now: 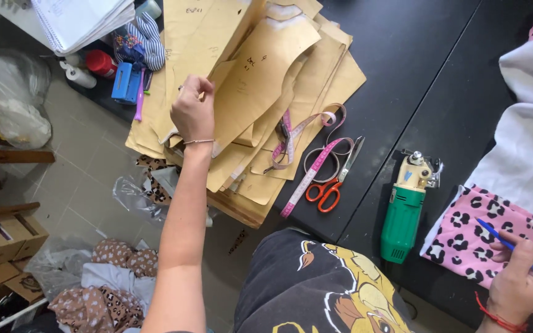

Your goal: The person selects a paper pattern from a stack and places it on a piece of pink leopard-print fabric. They trace the pattern onto the fabric with a pen, then use an electric fabric cutter to cut out the shape. The person repeats this process for a second piece of fabric.

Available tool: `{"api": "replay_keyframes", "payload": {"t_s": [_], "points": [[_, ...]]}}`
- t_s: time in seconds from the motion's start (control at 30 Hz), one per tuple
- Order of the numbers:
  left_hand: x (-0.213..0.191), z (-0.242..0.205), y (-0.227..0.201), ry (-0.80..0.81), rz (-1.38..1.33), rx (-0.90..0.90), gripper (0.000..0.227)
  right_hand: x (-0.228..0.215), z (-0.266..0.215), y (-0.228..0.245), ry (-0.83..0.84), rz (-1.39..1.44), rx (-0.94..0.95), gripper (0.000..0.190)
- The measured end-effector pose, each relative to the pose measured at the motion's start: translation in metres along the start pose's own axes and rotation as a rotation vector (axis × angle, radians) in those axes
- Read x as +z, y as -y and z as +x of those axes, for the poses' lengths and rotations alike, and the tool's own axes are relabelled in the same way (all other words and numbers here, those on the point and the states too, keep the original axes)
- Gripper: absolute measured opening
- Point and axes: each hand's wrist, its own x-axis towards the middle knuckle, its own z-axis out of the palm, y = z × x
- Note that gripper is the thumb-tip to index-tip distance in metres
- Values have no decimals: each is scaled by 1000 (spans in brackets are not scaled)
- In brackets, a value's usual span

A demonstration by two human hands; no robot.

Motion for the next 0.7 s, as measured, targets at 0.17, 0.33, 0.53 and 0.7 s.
{"api": "replay_keyframes", "payload": {"t_s": [0.17, 0.33, 0.53, 0.7], "points": [[0, 1, 7, 168, -210, -98, 8, 10, 14, 9, 59, -3, -60, 31], [0, -3, 12, 183, -425, -155, 15, 15, 24, 29, 104, -88, -131, 33], [3, -13, 21, 101, -184, -4, 43, 19, 22, 31, 104, -77, -135, 30], [19, -27, 24, 190, -14, 430, 41, 21, 20, 36, 106, -53, -68, 28]]}}
